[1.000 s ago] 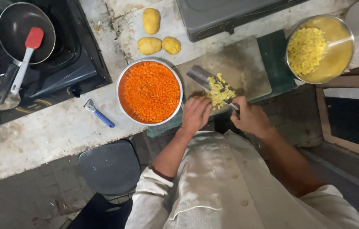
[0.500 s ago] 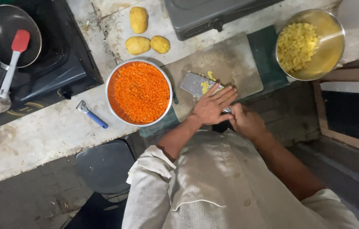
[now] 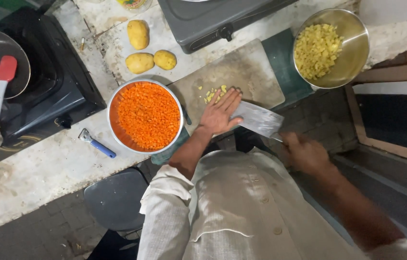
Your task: Dicing peeled potatoes into small cubes on a wooden cutting board using a large knife.
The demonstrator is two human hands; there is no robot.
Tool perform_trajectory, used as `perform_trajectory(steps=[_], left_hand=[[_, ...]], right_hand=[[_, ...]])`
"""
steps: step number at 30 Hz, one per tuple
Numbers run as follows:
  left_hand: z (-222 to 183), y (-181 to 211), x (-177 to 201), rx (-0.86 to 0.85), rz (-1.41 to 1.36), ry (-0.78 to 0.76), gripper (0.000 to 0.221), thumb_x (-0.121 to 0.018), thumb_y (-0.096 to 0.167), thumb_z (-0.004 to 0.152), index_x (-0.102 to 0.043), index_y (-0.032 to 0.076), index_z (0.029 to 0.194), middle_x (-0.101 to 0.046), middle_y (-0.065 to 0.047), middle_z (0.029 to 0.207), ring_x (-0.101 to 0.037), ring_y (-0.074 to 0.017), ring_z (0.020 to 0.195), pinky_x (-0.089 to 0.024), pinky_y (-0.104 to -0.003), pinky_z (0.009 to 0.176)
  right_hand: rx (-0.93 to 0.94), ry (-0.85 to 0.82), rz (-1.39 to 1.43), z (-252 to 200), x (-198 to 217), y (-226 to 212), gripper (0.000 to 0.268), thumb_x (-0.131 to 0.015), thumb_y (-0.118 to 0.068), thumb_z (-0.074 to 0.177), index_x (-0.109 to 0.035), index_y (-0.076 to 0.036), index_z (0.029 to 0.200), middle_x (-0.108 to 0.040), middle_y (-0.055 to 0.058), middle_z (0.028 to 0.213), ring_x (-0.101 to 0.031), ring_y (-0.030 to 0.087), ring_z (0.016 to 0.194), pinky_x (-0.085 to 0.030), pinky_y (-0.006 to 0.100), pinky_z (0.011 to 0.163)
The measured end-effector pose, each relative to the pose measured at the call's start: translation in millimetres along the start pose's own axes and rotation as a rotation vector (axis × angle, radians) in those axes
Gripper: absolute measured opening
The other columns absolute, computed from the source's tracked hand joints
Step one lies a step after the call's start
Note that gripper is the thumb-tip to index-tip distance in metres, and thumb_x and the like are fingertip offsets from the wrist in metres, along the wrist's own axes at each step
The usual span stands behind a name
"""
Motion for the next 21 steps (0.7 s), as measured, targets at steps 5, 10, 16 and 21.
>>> perform_trajectory(steps=[5, 10, 16, 21], left_hand=[[-1, -13, 12, 0.078, 0.098, -0.292, 0.081, -0.024, 0.066, 0.097, -0.029, 0.007, 0.152, -0.031, -0.010, 0.157, -0.025, -0.0238, 0.148, -0.006, -0.049, 0.123], [-13, -17, 32, 0.182, 0.008, -0.326, 0.099, -0.025, 0.087, 0.084, -0.023, 0.021, 0.157, -0.024, -0.005, 0.163, -0.018, -0.0257, 0.152, -0.005, -0.054, 0.123], [-30, -21, 46, 0.463, 0.148, -0.436, 0.141, -0.048, 0.101, 0.055, -0.012, 0.013, 0.159, -0.002, -0.024, 0.164, -0.002, -0.0471, 0.150, -0.004, -0.071, 0.117], [-36, -37, 31, 0.624, 0.099, -0.381, 0.154, -0.063, 0.098, 0.048, -0.005, 0.008, 0.159, 0.002, -0.029, 0.162, 0.002, -0.0530, 0.148, -0.002, -0.067, 0.120]], right_hand=[[-0.256, -0.151, 0.108, -10, 8, 40, 0.037, -0.052, -0.040, 0.096, -0.054, -0.011, 0.119, -0.070, 0.019, 0.110, -0.070, 0.038, 0.099, -0.054, 0.049, 0.081], [0.012, 0.278, 0.650, 22, -62, 102, 0.043, -0.066, 0.003, 0.088, -0.041, 0.001, 0.123, -0.059, 0.029, 0.098, -0.065, 0.047, 0.087, -0.052, 0.051, 0.065], [-0.097, 0.182, 1.276, 81, -124, 84, 0.025, -0.054, -0.024, 0.105, -0.047, -0.007, 0.122, -0.047, 0.004, 0.081, -0.051, 0.018, 0.066, -0.045, 0.037, 0.055], [-0.058, 0.137, 1.497, 102, -158, 68, 0.016, -0.051, -0.028, 0.105, -0.048, -0.013, 0.100, -0.041, 0.002, 0.067, -0.045, 0.015, 0.052, -0.041, 0.032, 0.043]])
Point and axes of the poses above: each hand's wrist, its own z-axis towards the middle knuckle, its own x-axis out of the back of the hand, y = z × x, the point moved 6 cm from there along z, towards the middle knuckle
